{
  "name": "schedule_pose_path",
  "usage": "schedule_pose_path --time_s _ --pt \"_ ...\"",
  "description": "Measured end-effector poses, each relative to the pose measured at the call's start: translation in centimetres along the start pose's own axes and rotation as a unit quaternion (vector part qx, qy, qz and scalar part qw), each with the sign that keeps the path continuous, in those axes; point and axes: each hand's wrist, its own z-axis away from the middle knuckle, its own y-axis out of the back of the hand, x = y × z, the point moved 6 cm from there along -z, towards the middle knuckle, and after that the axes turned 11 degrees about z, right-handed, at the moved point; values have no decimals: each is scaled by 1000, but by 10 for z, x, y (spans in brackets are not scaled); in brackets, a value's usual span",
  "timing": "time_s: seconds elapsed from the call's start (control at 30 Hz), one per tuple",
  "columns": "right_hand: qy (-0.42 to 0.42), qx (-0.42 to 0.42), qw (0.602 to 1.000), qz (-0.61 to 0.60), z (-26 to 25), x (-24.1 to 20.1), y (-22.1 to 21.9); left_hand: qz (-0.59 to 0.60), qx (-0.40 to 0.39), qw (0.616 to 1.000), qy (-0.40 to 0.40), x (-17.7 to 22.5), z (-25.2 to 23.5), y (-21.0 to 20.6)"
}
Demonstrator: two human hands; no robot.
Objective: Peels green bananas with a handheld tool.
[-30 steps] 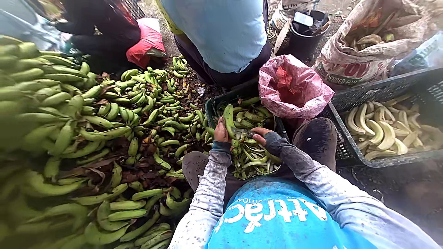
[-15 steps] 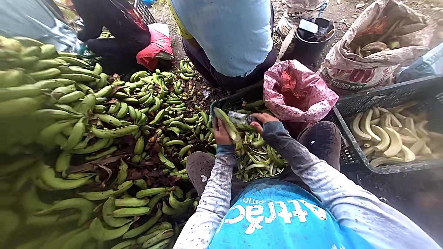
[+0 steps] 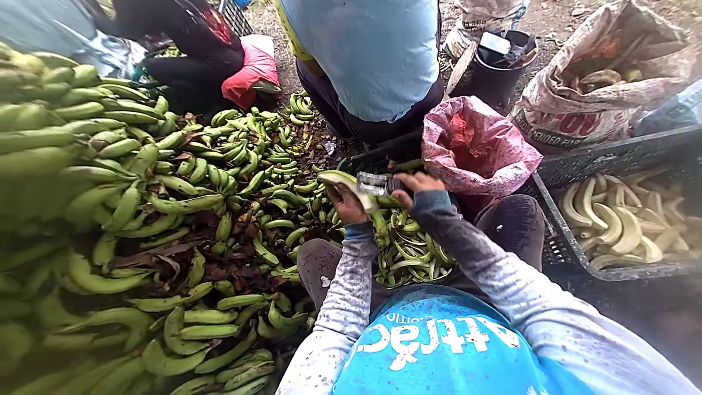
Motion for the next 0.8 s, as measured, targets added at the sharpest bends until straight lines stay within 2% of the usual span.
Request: schedule_pose_path --time_s 0.07,0.13,0.17,0.23,0.27,0.33,0.37,0.4,0.43,0.5,0.53,0.6,0.63,0.67,0.7,0.77,0.8 --pt "8 30 999 -9 24 -8 -15 54 79 993 -72 13 -10 -6" --pt "-1 55 998 -4 26 -7 -14 79 86 990 -84 19 -8 -16" --pt "8 92 996 17 19 -4 -11 78 52 993 -76 18 -3 -21" --pt "19 134 990 44 -6 2 1 20 -80 997 -11 13 8 -31" --pt "9 115 992 52 -19 4 8 -29 -155 987 40 11 14 -33" --pt "-37 11 998 53 -38 5 21 -133 -281 942 129 8 23 -34" --pt "-55 -26 997 48 -42 4 25 -157 -312 925 148 5 26 -32" --pt "-54 -30 997 41 -40 2 25 -162 -297 929 149 2 25 -28" --pt "-39 -11 999 31 -32 -1 21 -150 -244 948 137 0 21 -24" --pt "-5 50 999 13 -5 -9 4 -108 -64 988 89 -3 7 -12" --pt "2 66 998 10 12 -12 -6 -93 26 993 70 -4 0 -6" --pt "-2 107 994 18 37 -10 -21 -129 174 974 75 2 -5 3" --pt "-11 118 993 23 42 -7 -24 -138 199 967 81 5 -4 3" --pt "-20 115 993 28 40 -3 -23 -117 178 974 82 6 -2 -1" --pt "-29 94 995 26 33 0 -19 -81 118 987 78 2 0 -6" --pt "-52 22 998 17 9 6 -8 -39 -59 992 103 -1 5 -15" --pt "-68 -34 997 8 -5 8 -2 -50 -157 978 130 1 10 -19"
